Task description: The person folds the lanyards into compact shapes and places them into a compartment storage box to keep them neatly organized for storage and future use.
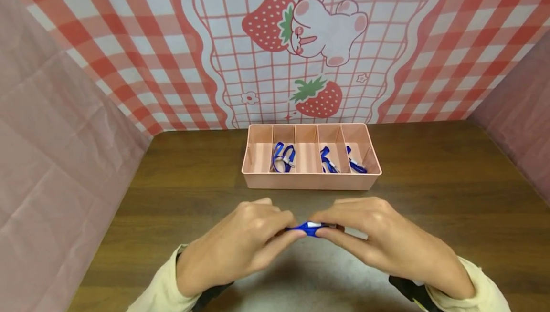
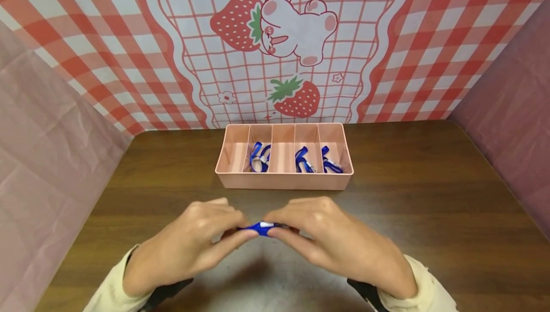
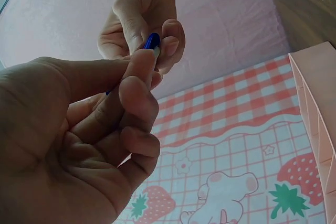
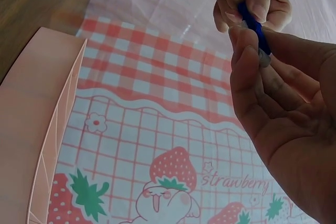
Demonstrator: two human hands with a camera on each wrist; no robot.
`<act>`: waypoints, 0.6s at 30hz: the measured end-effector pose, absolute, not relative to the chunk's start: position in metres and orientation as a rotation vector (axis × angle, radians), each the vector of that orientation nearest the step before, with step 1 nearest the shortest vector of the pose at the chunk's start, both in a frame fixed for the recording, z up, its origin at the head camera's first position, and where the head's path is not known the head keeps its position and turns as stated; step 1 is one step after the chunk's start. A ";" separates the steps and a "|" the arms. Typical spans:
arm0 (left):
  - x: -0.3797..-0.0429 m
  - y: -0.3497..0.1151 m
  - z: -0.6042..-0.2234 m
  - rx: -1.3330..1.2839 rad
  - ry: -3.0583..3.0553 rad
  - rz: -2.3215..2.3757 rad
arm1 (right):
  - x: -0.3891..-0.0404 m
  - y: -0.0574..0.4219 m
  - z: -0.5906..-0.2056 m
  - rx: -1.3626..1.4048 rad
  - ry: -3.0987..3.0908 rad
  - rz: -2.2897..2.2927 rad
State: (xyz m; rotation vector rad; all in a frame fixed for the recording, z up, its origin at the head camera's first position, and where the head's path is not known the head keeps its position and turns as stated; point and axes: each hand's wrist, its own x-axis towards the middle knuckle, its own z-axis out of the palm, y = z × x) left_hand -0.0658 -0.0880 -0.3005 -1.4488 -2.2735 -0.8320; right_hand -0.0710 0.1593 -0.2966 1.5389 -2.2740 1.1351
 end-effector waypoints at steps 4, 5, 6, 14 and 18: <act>-0.067 -0.089 -0.300 -1.475 -2.253 -0.793 | -0.072 0.157 -0.296 1.574 -2.199 1.126; -0.068 -0.089 -0.301 -1.480 -2.255 -0.791 | -0.072 0.157 -0.297 1.578 -2.184 1.118; -0.069 -0.090 -0.301 -1.484 -2.260 -0.786 | -0.073 0.156 -0.297 1.579 -2.177 1.114; -0.080 -0.097 -0.304 -1.394 -2.480 -0.818 | -0.087 0.161 -0.303 1.441 -2.245 1.013; -0.090 -0.105 -0.321 -1.298 -2.561 -0.844 | -0.098 0.161 -0.308 1.365 -2.259 0.943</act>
